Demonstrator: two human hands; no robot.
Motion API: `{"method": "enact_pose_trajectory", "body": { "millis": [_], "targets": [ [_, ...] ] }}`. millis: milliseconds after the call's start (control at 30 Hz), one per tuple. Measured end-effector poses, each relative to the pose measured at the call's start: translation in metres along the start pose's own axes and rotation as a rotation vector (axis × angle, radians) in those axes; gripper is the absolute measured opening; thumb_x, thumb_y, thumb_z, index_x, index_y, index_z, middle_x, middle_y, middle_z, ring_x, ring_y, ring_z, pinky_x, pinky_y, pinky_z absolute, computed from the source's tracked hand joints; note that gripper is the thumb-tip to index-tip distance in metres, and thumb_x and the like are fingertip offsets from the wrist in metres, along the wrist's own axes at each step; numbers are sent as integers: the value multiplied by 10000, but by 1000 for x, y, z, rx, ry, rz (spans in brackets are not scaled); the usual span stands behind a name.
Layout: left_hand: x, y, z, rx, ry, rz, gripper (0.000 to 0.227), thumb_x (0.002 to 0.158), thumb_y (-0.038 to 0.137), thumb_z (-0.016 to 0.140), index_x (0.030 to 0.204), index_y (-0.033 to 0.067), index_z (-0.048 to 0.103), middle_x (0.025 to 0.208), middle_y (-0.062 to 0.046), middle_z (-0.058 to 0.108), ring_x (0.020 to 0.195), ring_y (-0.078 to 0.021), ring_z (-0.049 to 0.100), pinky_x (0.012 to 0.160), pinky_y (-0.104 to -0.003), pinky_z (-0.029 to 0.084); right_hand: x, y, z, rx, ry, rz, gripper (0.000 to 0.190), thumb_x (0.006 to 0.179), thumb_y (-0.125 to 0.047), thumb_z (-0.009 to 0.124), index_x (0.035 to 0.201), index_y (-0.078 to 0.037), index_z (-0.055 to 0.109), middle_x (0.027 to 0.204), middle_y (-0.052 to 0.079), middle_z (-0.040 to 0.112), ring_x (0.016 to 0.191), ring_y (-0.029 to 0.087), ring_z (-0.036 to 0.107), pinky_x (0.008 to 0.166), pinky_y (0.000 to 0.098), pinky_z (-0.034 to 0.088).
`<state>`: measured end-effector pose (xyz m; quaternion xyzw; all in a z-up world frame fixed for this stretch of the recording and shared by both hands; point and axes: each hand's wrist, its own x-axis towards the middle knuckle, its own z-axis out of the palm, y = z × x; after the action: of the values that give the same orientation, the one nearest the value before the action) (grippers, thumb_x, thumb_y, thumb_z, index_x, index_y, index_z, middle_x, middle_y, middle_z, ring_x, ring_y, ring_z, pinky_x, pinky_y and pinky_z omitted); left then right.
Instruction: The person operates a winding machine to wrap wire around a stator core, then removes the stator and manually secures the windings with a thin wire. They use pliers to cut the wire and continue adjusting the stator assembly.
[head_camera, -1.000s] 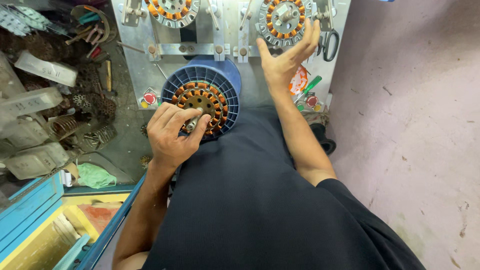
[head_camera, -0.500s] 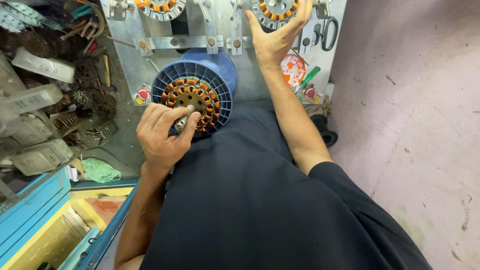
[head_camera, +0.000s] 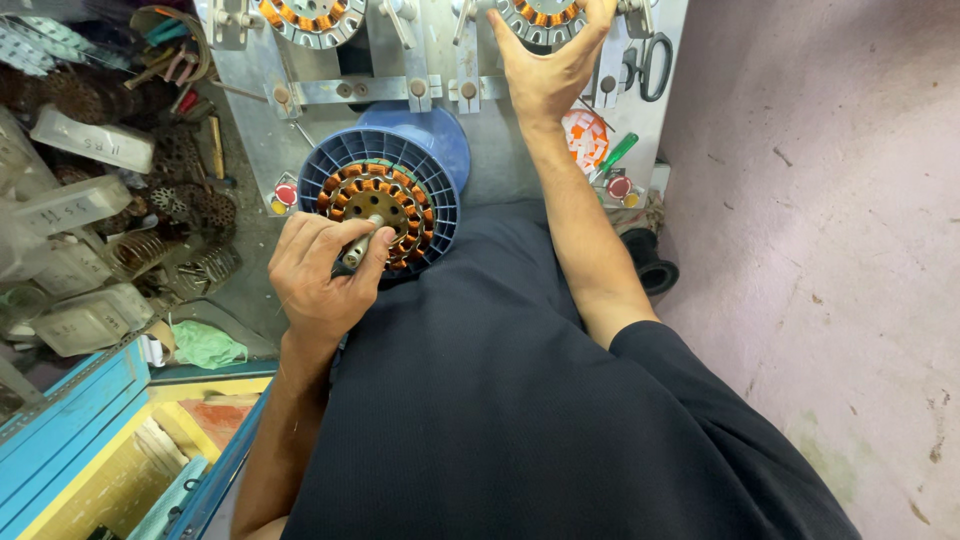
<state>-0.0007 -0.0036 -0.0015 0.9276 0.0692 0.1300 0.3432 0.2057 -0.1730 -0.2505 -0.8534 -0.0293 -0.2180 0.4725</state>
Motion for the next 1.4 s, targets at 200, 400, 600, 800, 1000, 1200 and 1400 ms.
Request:
{"method": "enact_pose_trajectory", "body": {
  "millis": [200,400,600,800,1000,1200,1400],
  "targets": [
    [-1,1,-1,2,-3,-1,202,884,66,887,979,39,710,872,-84,676,812,-251,632,756,-371,507,0,8,5,-31,-25,29,1018,710,-357,1044,1376,-48,339,1272,189,536,1195,372,594,1060,443,487],
    [-3,4,-8,2,15,43,219,884,78,885,1000,29,706,886,-87,689,801,-256,639,743,-367,514,3,0,-4,-8,-101,72,1062,751,-305,1024,1443,-43,262,1388,226,455,1320,408,486,1152,476,410],
    [-9,14,-25,-72,81,38,194,915,59,860,1012,7,700,869,-99,687,774,-258,653,677,-335,513,6,-58,-63,112,-291,58,905,871,-111,947,1487,-88,284,1552,163,375,1477,365,395,1286,504,325],
    [-27,20,-47,-257,195,-16,140,969,-6,812,1036,-12,690,905,-110,714,786,-238,682,687,-310,539,3,-160,-135,310,-663,-103,627,1028,-9,893,1429,-90,417,1495,81,470,1381,233,508,1168,350,410],
    [-40,19,-68,-407,295,99,172,941,16,828,1036,-19,688,916,-104,741,804,-224,722,674,-288,572,6,-233,-163,335,-1010,-360,421,966,57,838,1289,-77,603,1242,68,644,1042,186,665,911,293,557],
    [-49,27,-86,-529,253,275,193,937,12,828,1061,-22,683,894,-101,737,802,-226,736,704,-299,603,-12,-263,-159,251,-1139,-373,481,913,15,824,1338,-33,603,1144,125,601,970,222,639,861,349,541],
    [-58,35,-87,-701,45,550,222,928,-13,833,1098,-46,695,936,-89,718,817,-215,715,711,-313,595,-23,-255,-136,176,-1099,-467,311,994,97,658,1272,-41,644,1132,122,633,1013,273,659,903,373,543]
  ]
}}
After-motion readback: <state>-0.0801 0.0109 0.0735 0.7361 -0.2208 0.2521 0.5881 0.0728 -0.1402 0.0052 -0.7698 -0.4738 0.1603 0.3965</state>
